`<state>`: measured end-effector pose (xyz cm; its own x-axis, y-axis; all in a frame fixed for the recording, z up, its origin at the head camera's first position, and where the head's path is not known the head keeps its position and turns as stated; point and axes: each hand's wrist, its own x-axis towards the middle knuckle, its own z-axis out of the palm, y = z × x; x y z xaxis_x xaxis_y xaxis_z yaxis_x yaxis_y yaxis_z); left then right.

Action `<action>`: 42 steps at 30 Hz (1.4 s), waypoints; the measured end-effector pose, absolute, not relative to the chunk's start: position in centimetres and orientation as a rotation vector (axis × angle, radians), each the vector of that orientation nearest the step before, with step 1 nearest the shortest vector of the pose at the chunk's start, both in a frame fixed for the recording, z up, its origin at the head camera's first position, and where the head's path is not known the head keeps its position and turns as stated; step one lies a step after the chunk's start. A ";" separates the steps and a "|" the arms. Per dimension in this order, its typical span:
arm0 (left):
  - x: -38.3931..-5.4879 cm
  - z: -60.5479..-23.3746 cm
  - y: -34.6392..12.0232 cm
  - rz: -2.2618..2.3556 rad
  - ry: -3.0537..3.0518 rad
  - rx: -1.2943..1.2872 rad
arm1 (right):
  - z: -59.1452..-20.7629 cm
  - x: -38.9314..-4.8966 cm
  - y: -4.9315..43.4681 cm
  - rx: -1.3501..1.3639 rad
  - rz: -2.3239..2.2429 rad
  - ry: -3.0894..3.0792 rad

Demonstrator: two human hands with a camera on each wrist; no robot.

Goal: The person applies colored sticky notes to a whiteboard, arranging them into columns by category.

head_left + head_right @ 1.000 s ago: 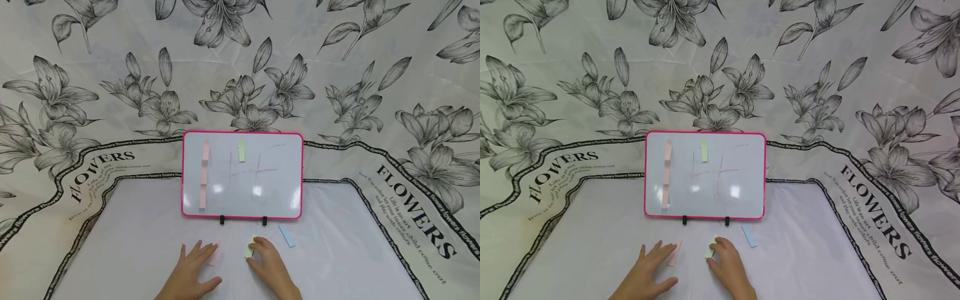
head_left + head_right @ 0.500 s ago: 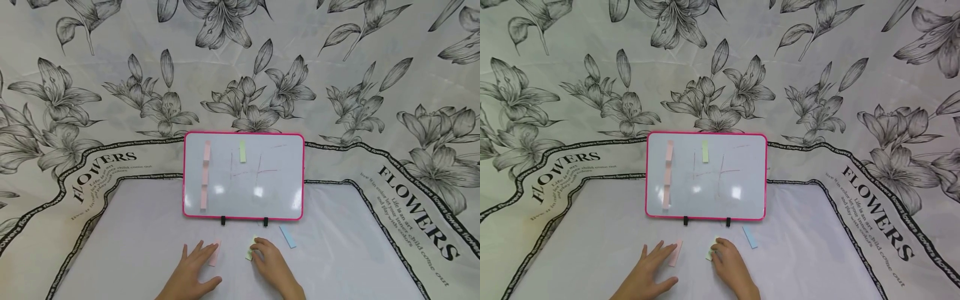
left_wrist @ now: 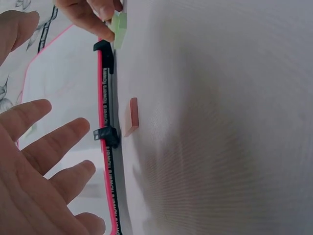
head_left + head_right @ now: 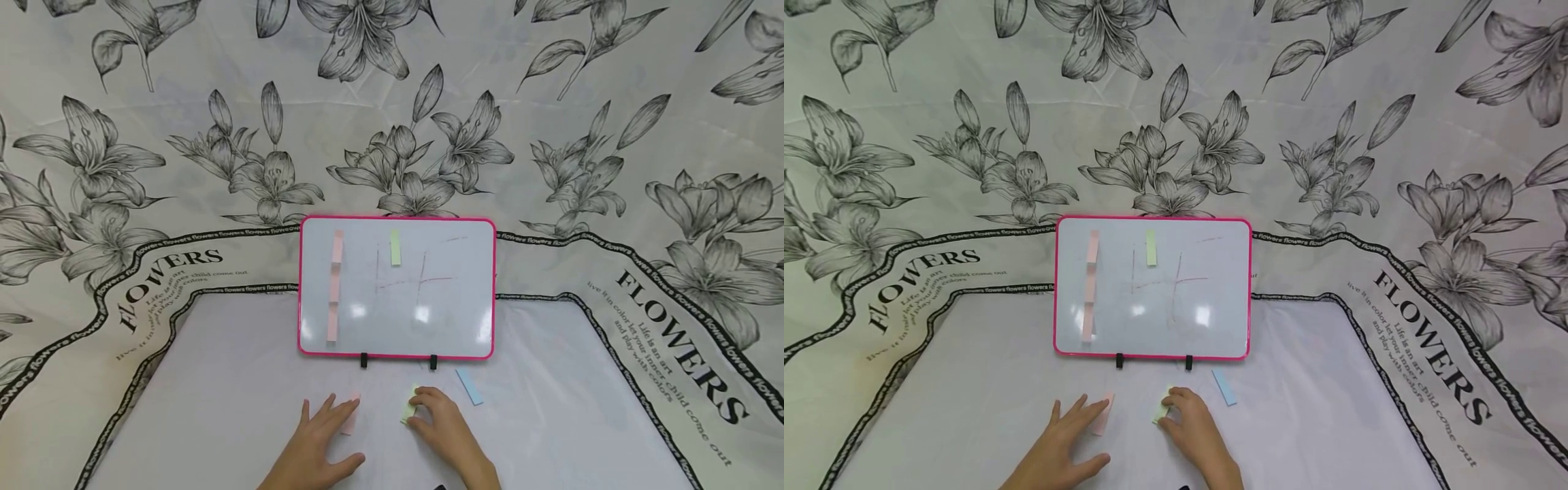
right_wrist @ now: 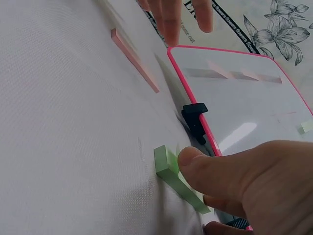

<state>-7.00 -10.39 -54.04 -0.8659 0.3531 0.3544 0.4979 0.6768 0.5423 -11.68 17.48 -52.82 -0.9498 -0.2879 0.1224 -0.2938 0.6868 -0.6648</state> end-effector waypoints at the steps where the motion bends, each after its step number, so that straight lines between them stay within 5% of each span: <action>1: -7.0 -54.1 -10.4 -0.955 -2.665 -0.686 | -52.9 -11.7 17.5 0.497 1.131 -2.880; 29: -7.9 -53.8 -7.5 -0.975 -2.628 -0.874 | -52.6 -10.8 17.7 0.439 1.306 -2.833; 42: -10.8 -54.3 -4.3 -1.370 -2.711 -0.815 | -53.1 -11.6 18.5 0.302 1.468 -2.773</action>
